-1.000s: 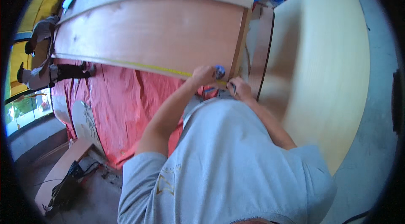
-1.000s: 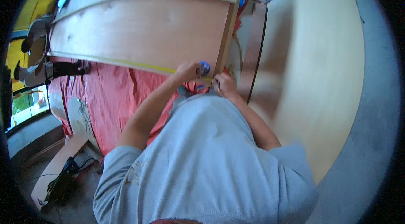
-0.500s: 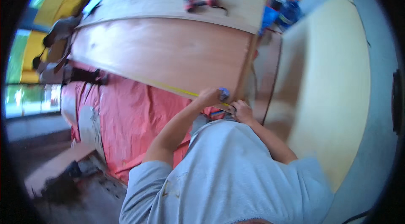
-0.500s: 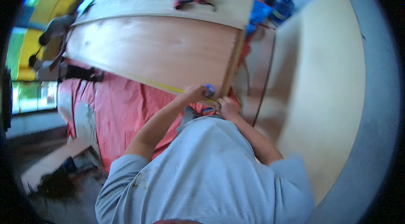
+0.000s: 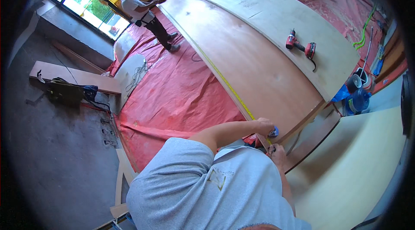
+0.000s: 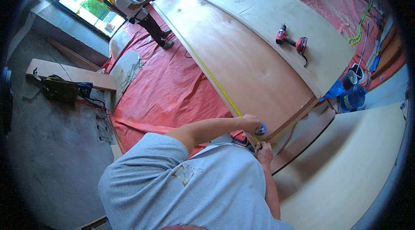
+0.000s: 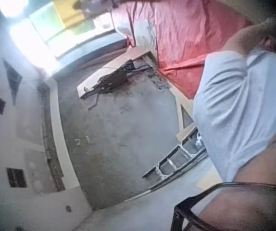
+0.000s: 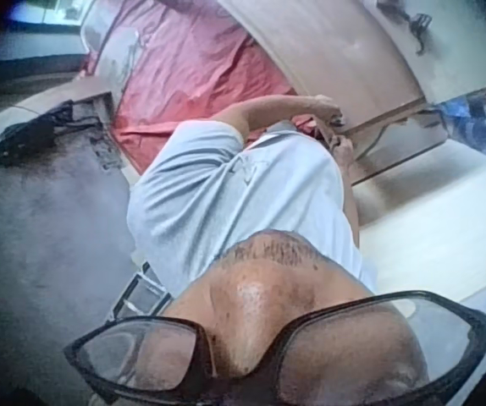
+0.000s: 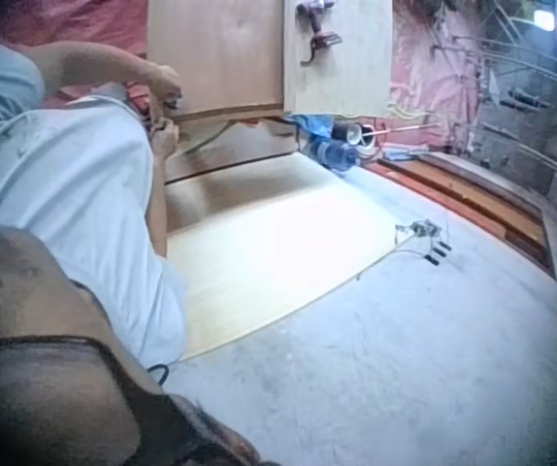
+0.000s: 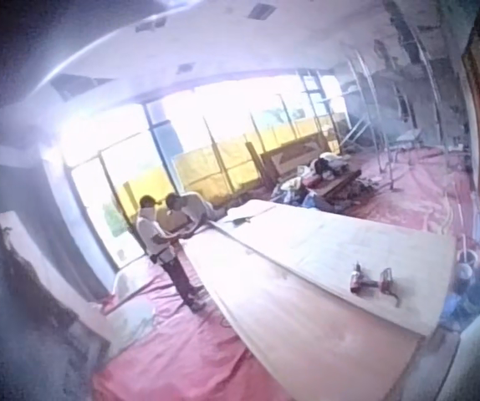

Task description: The person uses a tape measure and a pencil to mark measurements on a wooden panel, then picks up a power drill and points it at the markings while talking to another person.

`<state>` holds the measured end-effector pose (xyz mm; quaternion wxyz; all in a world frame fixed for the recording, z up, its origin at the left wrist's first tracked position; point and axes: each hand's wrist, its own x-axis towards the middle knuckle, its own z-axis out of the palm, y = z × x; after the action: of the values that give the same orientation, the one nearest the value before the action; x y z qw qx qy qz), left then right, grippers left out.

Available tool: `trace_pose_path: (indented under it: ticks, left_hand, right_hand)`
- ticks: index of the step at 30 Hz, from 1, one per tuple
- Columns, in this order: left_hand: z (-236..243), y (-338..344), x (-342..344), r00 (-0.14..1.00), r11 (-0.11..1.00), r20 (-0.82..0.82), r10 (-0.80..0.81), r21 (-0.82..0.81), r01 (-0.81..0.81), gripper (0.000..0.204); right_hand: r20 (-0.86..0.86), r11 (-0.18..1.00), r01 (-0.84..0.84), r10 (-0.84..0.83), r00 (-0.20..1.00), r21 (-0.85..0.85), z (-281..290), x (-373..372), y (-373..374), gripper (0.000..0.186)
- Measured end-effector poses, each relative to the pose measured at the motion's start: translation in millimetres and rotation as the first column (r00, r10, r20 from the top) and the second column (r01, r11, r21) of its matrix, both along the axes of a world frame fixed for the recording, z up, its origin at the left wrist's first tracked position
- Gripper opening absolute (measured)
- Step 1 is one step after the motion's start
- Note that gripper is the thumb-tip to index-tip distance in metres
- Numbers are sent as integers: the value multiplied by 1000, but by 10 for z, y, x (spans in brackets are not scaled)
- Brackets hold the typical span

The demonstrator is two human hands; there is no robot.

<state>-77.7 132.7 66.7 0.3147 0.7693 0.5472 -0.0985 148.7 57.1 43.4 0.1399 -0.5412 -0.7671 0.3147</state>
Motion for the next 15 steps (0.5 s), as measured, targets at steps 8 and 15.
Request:
trace_pose_path:
  ticks: [8,15]
  left_hand:
    - [-58,-7,-43,1000,999,5,-26,20,26,41]
    - [-93,-110,101,998,999,-40,-49,7,50,31]
  right_hand:
    - [1,1000,-10,10,1000,18,-12,-12,14,28]
    - [-22,1000,2,-3,1000,-29,-30,100,-78,28]
